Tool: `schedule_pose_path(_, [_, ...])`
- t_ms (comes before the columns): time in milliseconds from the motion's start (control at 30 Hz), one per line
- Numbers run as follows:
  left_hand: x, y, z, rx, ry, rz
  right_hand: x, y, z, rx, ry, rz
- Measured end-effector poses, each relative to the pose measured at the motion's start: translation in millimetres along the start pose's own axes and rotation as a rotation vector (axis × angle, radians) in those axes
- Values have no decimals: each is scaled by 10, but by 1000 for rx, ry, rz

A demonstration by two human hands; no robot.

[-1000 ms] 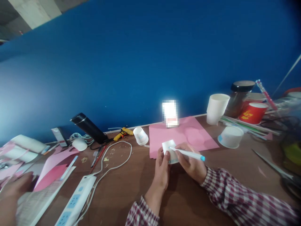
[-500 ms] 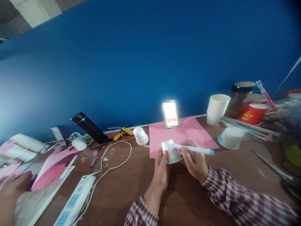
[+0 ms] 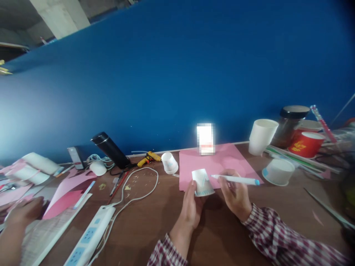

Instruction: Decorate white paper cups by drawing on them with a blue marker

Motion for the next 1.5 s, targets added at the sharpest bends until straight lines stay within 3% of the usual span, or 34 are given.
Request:
schedule_pose_path(167, [8,-16,-23,-19,-17,1,10,11,-26,48,-14,-9])
schedule_pose_path(467, [26,83,11,-155,45,-96,96,63,-123,95,-81,-76])
schedule_pose_path(867, [20,85,41,-303,97,-159,71,47,-141,127,-95,-47])
schedule_pose_path(1500, [15,6,-12,-329,111,-133,76,52,-135,122,-111,-52])
Point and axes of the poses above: each hand's wrist, its own x-axis away from the middle knuckle, its own y-axis out of the palm, z = x × y, the point moved 8 cm from there along -x, towards the middle knuckle, and after that the axes turned 14 degrees about y, right-handed, at the moved point
